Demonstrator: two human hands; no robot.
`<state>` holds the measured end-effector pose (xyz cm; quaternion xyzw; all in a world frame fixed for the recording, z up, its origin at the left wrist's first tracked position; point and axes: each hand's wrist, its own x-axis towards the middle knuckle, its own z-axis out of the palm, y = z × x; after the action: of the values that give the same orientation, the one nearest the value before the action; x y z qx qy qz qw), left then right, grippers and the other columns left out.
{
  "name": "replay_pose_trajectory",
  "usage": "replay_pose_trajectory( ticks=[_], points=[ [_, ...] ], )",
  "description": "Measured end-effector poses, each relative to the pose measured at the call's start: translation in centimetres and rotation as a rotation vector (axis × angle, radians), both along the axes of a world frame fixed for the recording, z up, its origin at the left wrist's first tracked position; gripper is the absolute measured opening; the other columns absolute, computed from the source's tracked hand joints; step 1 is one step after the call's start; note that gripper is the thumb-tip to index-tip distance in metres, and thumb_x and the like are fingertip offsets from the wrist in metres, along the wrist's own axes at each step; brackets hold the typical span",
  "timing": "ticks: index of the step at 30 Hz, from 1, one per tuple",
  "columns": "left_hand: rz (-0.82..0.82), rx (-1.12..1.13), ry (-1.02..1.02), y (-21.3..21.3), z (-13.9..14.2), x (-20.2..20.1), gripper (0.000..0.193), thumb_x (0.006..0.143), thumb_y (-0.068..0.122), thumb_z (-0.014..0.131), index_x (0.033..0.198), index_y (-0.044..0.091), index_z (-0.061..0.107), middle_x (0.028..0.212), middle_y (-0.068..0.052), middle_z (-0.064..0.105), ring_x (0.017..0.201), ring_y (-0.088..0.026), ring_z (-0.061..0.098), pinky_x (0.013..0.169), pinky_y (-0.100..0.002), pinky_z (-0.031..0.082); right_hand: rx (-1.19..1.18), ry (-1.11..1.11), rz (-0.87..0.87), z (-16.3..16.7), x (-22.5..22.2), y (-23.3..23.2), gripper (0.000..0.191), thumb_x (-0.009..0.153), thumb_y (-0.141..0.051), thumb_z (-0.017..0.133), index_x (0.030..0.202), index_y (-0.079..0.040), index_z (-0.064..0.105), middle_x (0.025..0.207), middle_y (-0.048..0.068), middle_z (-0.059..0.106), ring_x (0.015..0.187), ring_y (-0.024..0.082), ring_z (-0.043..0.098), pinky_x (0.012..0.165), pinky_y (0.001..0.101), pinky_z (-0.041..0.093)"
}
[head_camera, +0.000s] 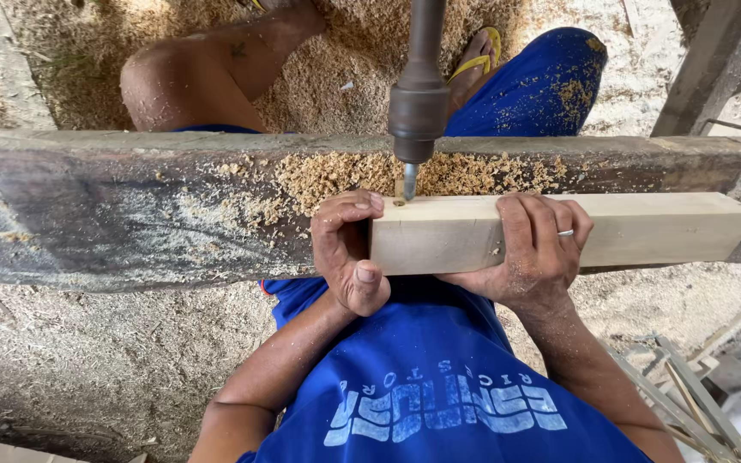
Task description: The person holds a long rectangular wooden bar against a fixed drill press and drills a row of mortise holes along its face, repositioning the bar between holes and brushing away sawdust. After finishing the holes, the person carries the bar and stacks it with other completed drilled bars.
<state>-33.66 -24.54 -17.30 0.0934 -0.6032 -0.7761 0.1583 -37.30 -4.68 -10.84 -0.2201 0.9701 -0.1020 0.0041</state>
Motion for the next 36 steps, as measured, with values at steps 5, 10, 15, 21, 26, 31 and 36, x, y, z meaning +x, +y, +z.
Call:
replay_pose_trajectory(
  ticks=[5, 10, 15, 21, 26, 31, 36],
  points=[
    [0.032, -0.007, 0.016, 0.3, -0.3, -0.5, 0.055, 0.103, 0.05, 0.056, 0.121, -0.001, 0.048, 0.113, -0.016, 0.052, 0.111, -0.026, 0.056, 0.101, -0.043, 0.051, 0.015, -0.009, 0.003, -0.1, -0.7, -0.2, 0.102, 0.067, -0.088, 0.082, 0.111, 0.003, 0.065, 0.111, 0.018, 0.064, 0.099, 0.033, 0.064, 0.101, 0.0522, 0.04],
    [0.041, -0.05, -0.009, 0.4, -0.3, -0.9, 0.05, 0.106, 0.047, 0.054, 0.12, -0.001, 0.048, 0.113, -0.016, 0.053, 0.11, -0.026, 0.058, 0.099, -0.042, 0.052, 0.027, -0.016, 0.008, -0.1, -1.1, -0.3, 0.102, 0.068, -0.088, 0.082, 0.111, 0.003, 0.066, 0.109, 0.017, 0.064, 0.099, 0.032, 0.064, 0.1, 0.0513, 0.04],
    [0.051, -0.13, -0.022, 0.3, 0.1, -1.0, 0.03, 0.108, 0.028, 0.053, 0.115, -0.001, 0.053, 0.111, -0.015, 0.057, 0.108, -0.025, 0.06, 0.096, -0.04, 0.055, 0.034, -0.023, 0.007, -0.2, -1.3, -0.3, 0.1, 0.068, -0.087, 0.084, 0.109, 0.002, 0.066, 0.108, 0.016, 0.065, 0.099, 0.031, 0.064, 0.1, 0.0507, 0.041],
    [0.054, -0.169, -0.088, 0.1, 0.8, -1.0, 0.008, 0.106, 0.004, 0.054, 0.113, 0.0, 0.054, 0.111, -0.014, 0.059, 0.108, -0.023, 0.062, 0.098, -0.039, 0.055, 0.05, -0.024, -0.001, 0.0, -1.2, -0.4, 0.101, 0.064, -0.086, 0.085, 0.109, 0.003, 0.066, 0.108, 0.016, 0.065, 0.098, 0.032, 0.063, 0.101, 0.0514, 0.04],
    [0.058, -0.126, -0.089, 0.2, 0.7, -1.1, 0.011, 0.104, -0.002, 0.055, 0.114, 0.0, 0.053, 0.113, -0.014, 0.058, 0.107, -0.022, 0.062, 0.098, -0.038, 0.055, 0.043, -0.036, -0.005, 0.0, -1.3, -0.6, 0.102, 0.065, -0.086, 0.085, 0.11, 0.003, 0.066, 0.109, 0.016, 0.064, 0.1, 0.032, 0.063, 0.101, 0.0512, 0.04],
    [0.061, -0.094, -0.06, 0.2, 0.4, -1.2, 0.014, 0.105, -0.002, 0.054, 0.118, 0.001, 0.051, 0.114, -0.013, 0.057, 0.104, -0.02, 0.061, 0.097, -0.037, 0.056, 0.046, -0.035, -0.009, -0.3, -1.2, -0.6, 0.104, 0.065, -0.089, 0.083, 0.109, 0.003, 0.065, 0.109, 0.016, 0.063, 0.099, 0.031, 0.062, 0.101, 0.051, 0.038],
    [0.033, -0.128, -0.079, 0.0, 0.5, -1.1, 0.013, 0.106, -0.001, 0.054, 0.119, 0.001, 0.05, 0.115, -0.014, 0.057, 0.106, -0.021, 0.061, 0.098, -0.036, 0.055, 0.035, -0.034, -0.022, -0.5, -1.0, -0.5, 0.102, 0.066, -0.089, 0.083, 0.109, 0.001, 0.065, 0.108, 0.015, 0.063, 0.099, 0.031, 0.063, 0.101, 0.051, 0.038]
  ],
)
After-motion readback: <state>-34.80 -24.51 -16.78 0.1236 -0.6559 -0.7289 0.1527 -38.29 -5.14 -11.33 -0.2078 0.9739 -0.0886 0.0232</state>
